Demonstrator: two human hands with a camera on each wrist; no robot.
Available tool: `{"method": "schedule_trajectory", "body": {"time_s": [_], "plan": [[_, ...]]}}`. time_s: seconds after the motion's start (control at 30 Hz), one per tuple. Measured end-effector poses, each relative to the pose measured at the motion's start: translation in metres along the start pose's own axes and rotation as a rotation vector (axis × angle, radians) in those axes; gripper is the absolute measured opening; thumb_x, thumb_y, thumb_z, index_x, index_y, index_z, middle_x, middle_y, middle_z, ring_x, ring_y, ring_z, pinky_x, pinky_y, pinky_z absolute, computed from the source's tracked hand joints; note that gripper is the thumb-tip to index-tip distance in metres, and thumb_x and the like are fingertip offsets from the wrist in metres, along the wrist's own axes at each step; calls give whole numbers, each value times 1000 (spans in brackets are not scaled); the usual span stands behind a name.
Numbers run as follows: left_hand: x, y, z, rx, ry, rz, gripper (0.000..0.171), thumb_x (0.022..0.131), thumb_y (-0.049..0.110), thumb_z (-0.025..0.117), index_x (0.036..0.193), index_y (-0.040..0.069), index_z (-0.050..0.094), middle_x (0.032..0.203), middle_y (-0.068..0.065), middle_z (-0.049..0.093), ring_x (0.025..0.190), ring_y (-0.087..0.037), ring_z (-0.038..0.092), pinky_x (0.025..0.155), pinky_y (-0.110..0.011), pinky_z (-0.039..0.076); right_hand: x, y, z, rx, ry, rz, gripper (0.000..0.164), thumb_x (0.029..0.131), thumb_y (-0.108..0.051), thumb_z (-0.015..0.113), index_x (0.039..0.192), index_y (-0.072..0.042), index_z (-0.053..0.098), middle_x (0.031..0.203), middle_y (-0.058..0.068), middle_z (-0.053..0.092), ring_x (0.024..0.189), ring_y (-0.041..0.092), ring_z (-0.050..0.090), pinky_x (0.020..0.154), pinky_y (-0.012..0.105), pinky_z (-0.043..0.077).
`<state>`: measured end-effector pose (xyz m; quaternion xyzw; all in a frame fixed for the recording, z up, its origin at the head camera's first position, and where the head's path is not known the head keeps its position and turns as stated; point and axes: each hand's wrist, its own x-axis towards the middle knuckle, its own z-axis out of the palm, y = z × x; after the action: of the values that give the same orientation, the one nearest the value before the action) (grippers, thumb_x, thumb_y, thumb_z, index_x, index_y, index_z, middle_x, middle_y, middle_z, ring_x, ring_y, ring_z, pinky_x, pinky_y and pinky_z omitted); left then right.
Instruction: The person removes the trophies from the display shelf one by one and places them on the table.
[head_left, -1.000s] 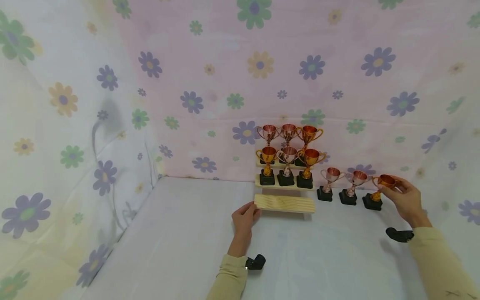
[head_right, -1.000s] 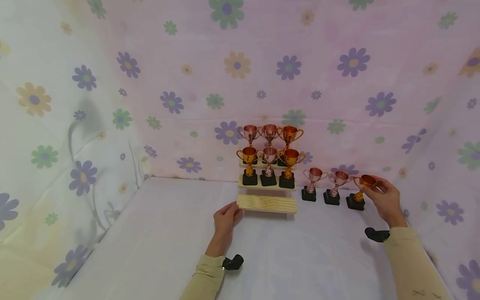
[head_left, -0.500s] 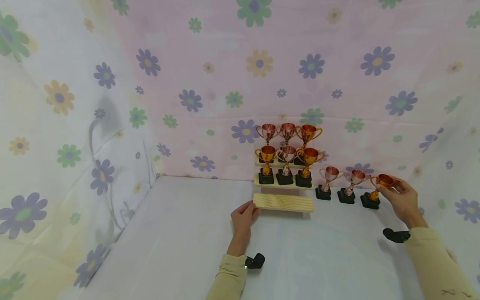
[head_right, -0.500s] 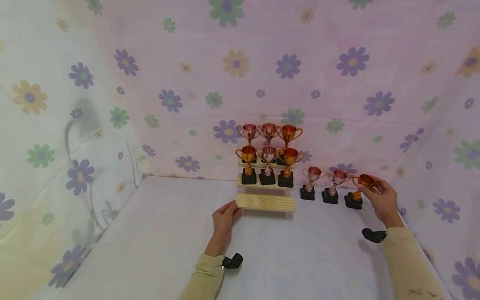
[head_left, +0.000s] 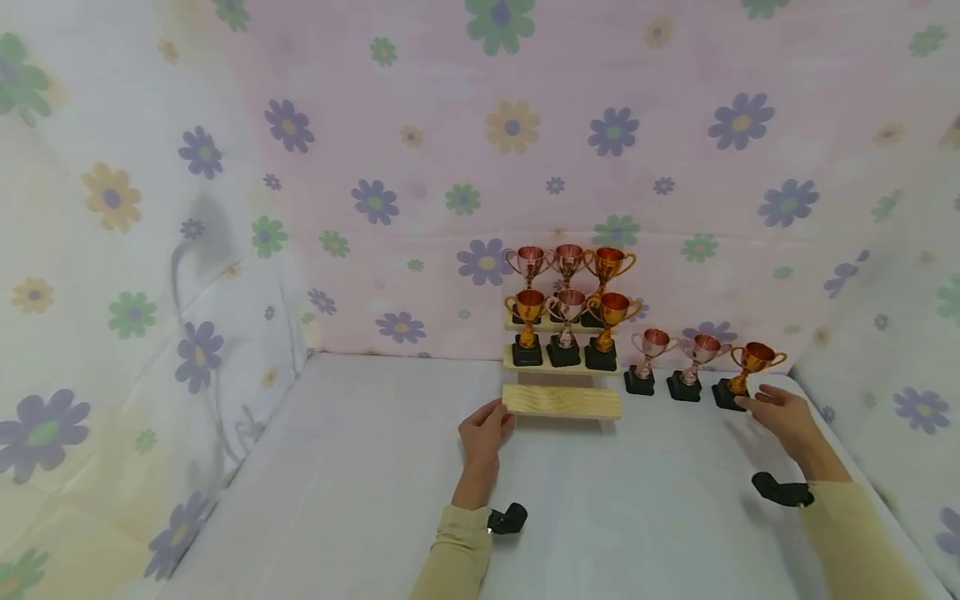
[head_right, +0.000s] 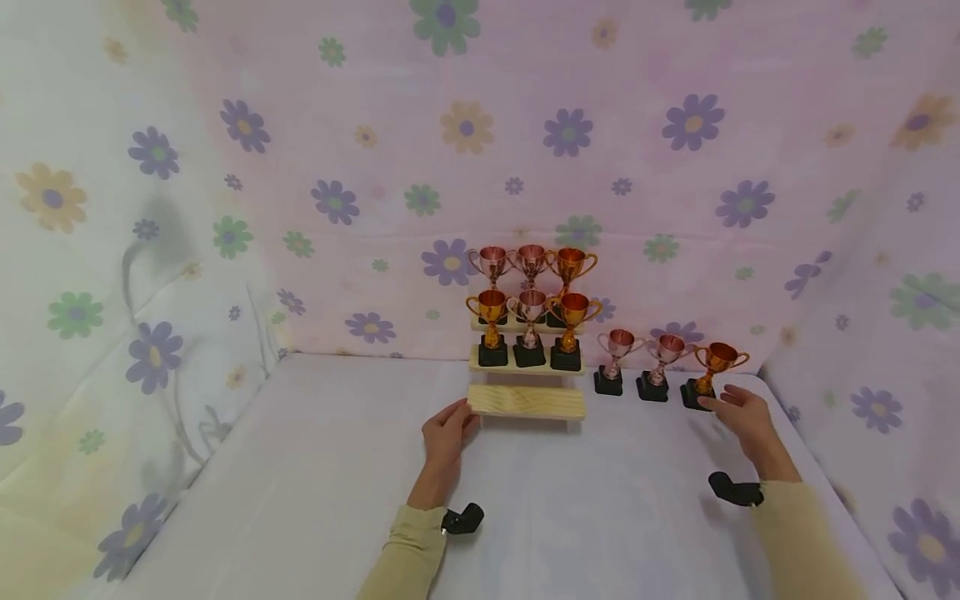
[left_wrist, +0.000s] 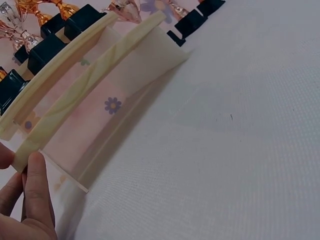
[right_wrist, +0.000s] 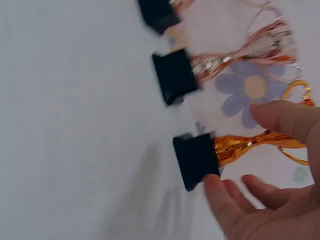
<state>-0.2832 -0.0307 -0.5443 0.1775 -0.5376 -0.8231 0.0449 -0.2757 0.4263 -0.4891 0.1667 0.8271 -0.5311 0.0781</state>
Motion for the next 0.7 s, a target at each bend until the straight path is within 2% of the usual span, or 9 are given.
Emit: {"method": "schedule_trajectory", "body": {"time_s": [0.07, 0.17, 0.2, 0.27, 0.37, 0.47, 0.53, 0.6, 0.7], "plan": [[1, 1, 0, -6, 7, -6, 28, 94, 1, 66, 119, -11, 68, 106, -18, 70, 83, -13, 70, 85, -32, 62, -11, -3, 3, -44, -90, 28, 87, 106, -37, 50, 155, 16, 1, 159, 40, 18, 129, 36, 54, 113, 47, 44], [0, 4, -1, -2, 0, -6, 28, 94, 1, 66, 119, -12, 67, 108, -19, 70, 83, -13, 71, 84, -31, 62, -29, -6, 16, -73, -193, -36, 79, 108, -33, 48, 153, 19, 9, 153, 40, 32, 110, 12, 62, 100, 33, 56], [1, 3, -2, 8, 1, -5, 28, 94, 1, 66, 119, -11, 68, 107, -19, 70, 82, -13, 71, 82, -28, 62, -35, -7, 22, -82, -218, -69, 76, 109, -31, 48, 152, 20, 12, 151, 40, 35, 108, 8, 63, 97, 31, 58], [2, 5, -5, 69, -14, 2, 27, 94, 2, 68, 117, -10, 69, 106, -18, 70, 81, -13, 71, 80, -27, 63, -45, -9, 37, -91, -267, -130, 71, 109, -29, 48, 151, 19, 19, 149, 40, 39, 112, 15, 64, 96, 33, 58], [4, 14, -12, 251, -77, 58, 24, 94, 5, 69, 114, -8, 71, 102, -18, 71, 81, -14, 71, 77, -27, 63, -58, -15, 62, -84, -330, -194, 65, 108, -25, 52, 150, 18, 27, 147, 38, 44, 120, 29, 63, 97, 37, 58], [3, 28, -21, 470, -133, 159, 24, 95, 8, 68, 113, -7, 72, 103, -20, 72, 83, -19, 71, 75, -27, 62, -66, -22, 88, -72, -374, -223, 63, 106, -24, 55, 149, 16, 32, 147, 36, 46, 125, 38, 59, 98, 41, 58], [3, 38, -25, 573, -155, 230, 26, 96, 10, 68, 115, -7, 72, 107, -21, 72, 88, -23, 72, 75, -29, 61, -69, -25, 104, -52, -393, -240, 62, 106, -23, 56, 149, 16, 33, 146, 36, 47, 125, 40, 59, 98, 43, 58], [1, 48, -26, 613, -175, 284, 29, 95, 10, 69, 119, -7, 70, 113, -22, 71, 96, -30, 71, 80, -34, 61, -70, -28, 120, -28, -387, -242, 62, 106, -23, 56, 149, 15, 33, 143, 35, 49, 121, 39, 60, 98, 42, 58], [-3, 64, -23, 578, -201, 345, 38, 91, 8, 74, 125, -5, 67, 121, -23, 68, 108, -37, 67, 93, -44, 59, -68, -31, 141, 29, -339, -211, 63, 107, -26, 54, 150, 14, 32, 142, 34, 50, 118, 35, 61, 98, 40, 58]]}}
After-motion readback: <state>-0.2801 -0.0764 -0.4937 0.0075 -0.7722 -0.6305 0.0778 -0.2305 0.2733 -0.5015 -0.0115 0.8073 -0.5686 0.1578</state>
